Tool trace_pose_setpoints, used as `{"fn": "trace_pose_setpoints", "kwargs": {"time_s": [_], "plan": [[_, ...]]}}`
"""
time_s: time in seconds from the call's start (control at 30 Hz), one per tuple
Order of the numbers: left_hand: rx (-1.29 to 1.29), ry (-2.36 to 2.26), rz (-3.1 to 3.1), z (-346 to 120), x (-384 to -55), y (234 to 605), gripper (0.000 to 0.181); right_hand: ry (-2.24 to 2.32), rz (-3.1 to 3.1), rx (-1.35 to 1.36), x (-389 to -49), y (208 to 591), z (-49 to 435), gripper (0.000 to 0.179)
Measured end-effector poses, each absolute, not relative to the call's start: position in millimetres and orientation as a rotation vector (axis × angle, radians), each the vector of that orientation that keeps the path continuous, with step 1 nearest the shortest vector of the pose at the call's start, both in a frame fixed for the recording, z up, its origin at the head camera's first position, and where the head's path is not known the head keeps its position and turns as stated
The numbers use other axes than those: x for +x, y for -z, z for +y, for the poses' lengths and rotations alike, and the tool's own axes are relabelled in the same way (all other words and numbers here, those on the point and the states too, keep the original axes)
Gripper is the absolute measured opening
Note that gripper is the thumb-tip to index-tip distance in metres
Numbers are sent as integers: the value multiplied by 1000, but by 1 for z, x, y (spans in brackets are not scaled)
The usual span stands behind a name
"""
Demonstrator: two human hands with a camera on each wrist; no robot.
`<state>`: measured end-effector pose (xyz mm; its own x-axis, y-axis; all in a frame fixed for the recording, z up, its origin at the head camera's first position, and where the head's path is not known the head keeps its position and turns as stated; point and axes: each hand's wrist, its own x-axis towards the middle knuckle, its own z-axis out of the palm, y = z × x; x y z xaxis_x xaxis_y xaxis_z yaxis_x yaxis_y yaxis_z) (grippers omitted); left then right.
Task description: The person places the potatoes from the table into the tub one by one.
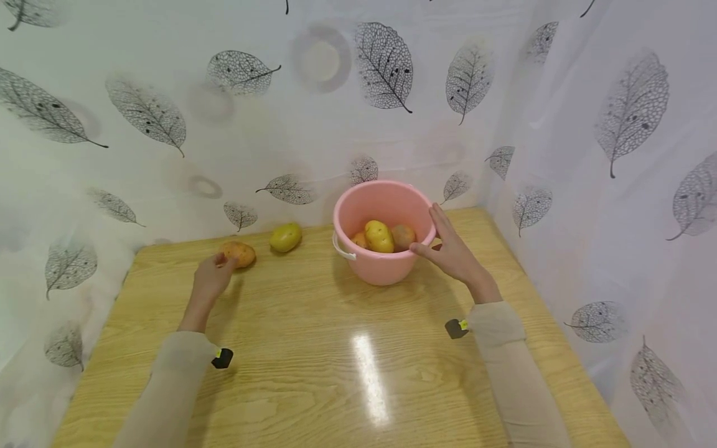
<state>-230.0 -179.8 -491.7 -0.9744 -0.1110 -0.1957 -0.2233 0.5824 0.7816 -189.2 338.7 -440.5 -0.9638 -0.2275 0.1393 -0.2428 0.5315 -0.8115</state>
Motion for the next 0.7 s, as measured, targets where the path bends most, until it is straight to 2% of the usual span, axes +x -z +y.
{"fn": "trace_pose_setpoints", "kwargs": {"time_s": [0.3,0.7], "plan": [[-173,-1289,2858,-182,-239,507,59,-1454,-2742,418,-191,441,339,96],[-126,-1358,2912,-183,-244,528,66,-1453,-2749,411,-189,437,338,96]]}}
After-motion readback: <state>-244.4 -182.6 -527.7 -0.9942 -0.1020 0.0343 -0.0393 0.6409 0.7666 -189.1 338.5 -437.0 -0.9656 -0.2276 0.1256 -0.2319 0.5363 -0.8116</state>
